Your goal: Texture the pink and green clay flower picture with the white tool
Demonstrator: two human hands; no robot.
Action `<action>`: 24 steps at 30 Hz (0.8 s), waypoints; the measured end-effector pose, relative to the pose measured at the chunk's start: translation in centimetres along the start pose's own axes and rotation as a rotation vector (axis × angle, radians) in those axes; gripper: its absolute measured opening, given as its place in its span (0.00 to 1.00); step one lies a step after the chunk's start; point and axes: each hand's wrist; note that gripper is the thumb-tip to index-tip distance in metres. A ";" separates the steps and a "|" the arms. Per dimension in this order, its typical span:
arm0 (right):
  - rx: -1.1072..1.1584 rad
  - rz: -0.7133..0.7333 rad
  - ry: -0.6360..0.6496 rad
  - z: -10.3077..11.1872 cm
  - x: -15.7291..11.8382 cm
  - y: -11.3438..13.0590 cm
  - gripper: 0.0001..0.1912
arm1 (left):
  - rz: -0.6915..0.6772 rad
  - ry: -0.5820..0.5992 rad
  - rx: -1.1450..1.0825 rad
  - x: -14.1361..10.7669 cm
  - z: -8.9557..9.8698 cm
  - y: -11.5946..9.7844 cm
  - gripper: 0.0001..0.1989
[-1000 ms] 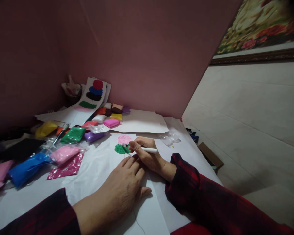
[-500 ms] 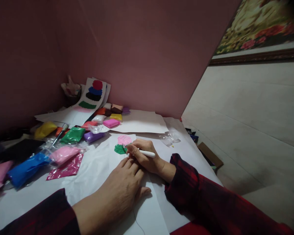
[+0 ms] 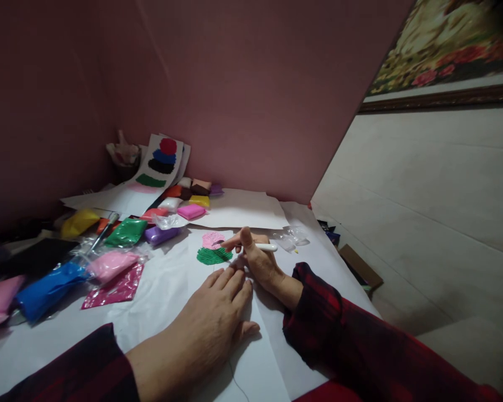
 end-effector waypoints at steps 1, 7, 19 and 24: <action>0.000 -0.003 -0.012 0.0 0.0 0.0 0.39 | -0.002 0.016 0.004 0.0 0.1 0.0 0.26; 0.077 -0.109 -0.078 -0.2 -0.1 0.7 0.25 | 0.009 0.047 -0.017 0.0 0.6 -0.2 0.24; 0.031 -0.048 -0.125 -0.1 0.0 0.4 0.24 | 0.030 0.040 -0.007 0.0 0.1 -0.1 0.27; 0.034 -0.059 -0.139 -0.3 0.0 0.8 0.25 | 0.019 0.041 0.018 0.0 0.1 0.0 0.27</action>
Point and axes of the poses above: each hand's wrist, its own x-axis towards the middle knuckle, its own z-axis out of the back of the hand, y = z × x, and after that the axes turned 12 degrees about z, right-handed
